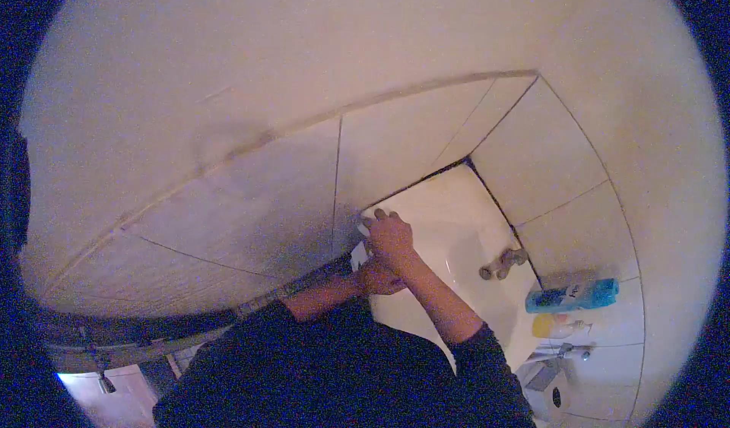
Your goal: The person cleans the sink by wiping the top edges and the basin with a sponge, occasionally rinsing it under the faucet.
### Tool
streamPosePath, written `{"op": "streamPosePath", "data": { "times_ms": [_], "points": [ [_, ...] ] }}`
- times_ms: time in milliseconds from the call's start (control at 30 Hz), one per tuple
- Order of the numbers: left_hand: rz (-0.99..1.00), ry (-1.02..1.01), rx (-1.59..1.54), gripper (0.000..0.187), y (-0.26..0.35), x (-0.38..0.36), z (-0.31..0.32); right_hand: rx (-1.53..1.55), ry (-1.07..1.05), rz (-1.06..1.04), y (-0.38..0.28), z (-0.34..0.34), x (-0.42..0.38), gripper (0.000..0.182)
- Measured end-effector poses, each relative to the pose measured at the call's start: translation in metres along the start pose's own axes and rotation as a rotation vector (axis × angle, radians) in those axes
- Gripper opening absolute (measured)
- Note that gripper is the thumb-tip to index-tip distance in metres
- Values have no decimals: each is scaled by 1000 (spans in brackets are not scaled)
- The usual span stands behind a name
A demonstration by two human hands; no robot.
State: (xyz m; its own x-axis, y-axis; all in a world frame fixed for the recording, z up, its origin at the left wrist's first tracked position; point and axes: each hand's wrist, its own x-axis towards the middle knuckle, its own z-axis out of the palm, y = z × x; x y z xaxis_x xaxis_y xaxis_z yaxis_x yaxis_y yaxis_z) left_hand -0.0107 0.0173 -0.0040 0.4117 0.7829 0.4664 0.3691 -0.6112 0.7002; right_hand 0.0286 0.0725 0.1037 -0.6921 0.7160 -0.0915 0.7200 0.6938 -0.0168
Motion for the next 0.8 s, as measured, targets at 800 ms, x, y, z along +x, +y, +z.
{"op": "streamPosePath", "data": {
  "times_ms": [800],
  "points": [
    [113, 86, 94, 31, -1, 3, -8, 174, 243, 212, 73, 15, 0, 42]
  ]
}}
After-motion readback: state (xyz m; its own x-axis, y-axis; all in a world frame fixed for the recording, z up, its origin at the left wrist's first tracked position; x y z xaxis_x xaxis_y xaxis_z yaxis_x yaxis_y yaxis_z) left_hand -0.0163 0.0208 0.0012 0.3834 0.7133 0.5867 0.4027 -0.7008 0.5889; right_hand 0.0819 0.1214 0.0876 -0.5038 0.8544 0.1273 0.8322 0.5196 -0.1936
